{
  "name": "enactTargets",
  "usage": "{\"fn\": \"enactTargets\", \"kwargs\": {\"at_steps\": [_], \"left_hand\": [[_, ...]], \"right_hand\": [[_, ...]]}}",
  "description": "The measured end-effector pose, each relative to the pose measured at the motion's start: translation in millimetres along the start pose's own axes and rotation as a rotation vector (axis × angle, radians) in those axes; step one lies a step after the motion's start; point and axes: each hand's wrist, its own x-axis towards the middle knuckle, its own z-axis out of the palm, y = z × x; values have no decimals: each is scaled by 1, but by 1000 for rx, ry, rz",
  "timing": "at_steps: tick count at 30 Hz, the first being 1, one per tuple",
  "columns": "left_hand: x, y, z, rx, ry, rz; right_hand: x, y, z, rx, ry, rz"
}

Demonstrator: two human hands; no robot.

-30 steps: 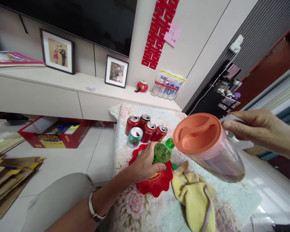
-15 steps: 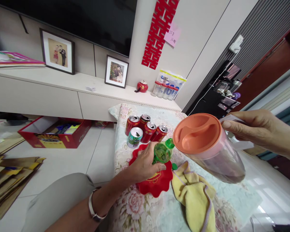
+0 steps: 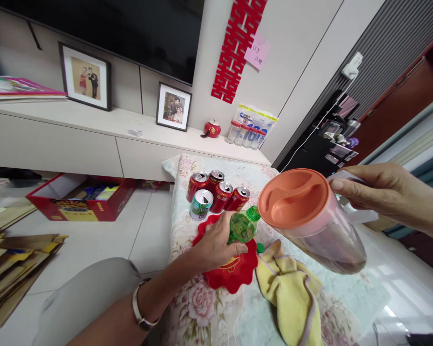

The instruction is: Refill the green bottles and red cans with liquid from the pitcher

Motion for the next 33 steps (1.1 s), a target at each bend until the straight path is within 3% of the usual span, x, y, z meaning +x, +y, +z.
{"fn": "enactTargets", "kwargs": {"at_steps": [33], "left_hand": [[-1,0,0,13,9,7]], "right_hand": [[1,1,1,6,-11,-53]]}}
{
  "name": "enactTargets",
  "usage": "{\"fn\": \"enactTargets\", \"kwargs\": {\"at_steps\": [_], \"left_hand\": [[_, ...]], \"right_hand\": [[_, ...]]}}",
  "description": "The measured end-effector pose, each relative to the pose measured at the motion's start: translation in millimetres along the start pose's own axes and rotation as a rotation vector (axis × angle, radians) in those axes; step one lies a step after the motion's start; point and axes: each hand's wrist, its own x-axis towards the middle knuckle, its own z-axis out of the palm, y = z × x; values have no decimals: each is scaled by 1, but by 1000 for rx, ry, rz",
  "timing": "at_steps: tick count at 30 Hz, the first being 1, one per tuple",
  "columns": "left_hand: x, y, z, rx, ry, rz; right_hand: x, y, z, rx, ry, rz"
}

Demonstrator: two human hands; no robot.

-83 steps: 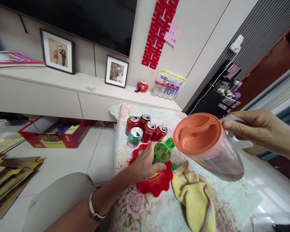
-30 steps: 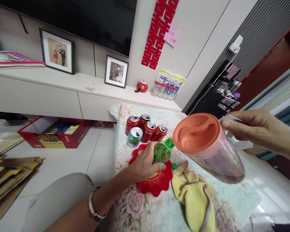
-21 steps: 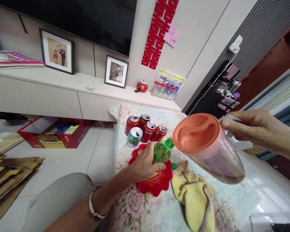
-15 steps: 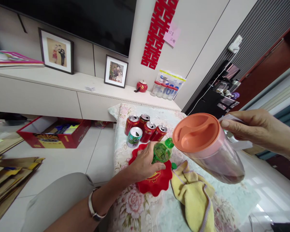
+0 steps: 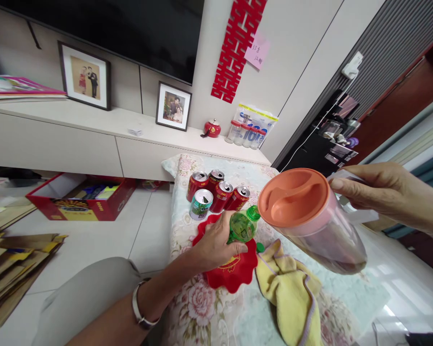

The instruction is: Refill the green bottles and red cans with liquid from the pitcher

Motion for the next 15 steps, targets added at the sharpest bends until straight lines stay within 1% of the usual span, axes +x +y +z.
{"fn": "enactTargets", "kwargs": {"at_steps": [4,15], "left_hand": [[0,0,0,8,0,7],[0,1,-1,1,-9,5]], "right_hand": [[0,-2,1,-9,10,0],[-3,6,-2,6,3,15]]}}
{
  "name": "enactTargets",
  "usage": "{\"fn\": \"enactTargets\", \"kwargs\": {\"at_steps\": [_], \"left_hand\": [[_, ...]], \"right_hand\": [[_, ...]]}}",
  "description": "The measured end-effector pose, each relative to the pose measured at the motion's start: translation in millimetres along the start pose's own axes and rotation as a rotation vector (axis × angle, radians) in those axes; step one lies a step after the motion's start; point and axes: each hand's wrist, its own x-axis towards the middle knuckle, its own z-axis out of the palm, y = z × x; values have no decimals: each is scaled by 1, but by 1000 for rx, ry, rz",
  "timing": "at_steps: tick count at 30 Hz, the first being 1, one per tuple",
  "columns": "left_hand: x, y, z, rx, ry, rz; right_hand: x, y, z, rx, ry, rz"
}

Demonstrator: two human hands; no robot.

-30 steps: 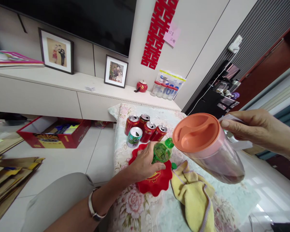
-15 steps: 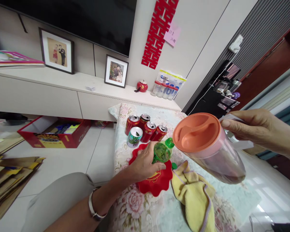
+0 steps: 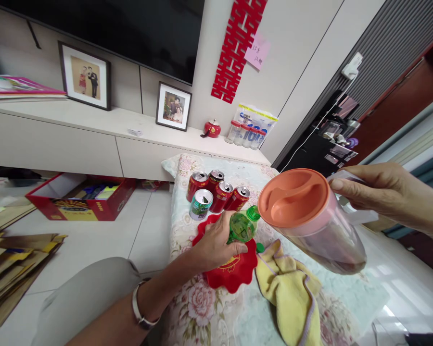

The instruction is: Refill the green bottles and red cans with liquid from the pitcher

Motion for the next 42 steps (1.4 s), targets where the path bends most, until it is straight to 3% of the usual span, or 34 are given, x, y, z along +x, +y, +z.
{"fn": "enactTargets", "kwargs": {"at_steps": [16,26,42], "left_hand": [[1,-1,0,5,2,-13],[0,-1,0,-1,1,-7],[0,1,-1,6,-6,-13]], "right_hand": [[1,-14,2,47,9,63],[0,-7,0,5,-1,85],[1,-14,0,4,7,56]]}}
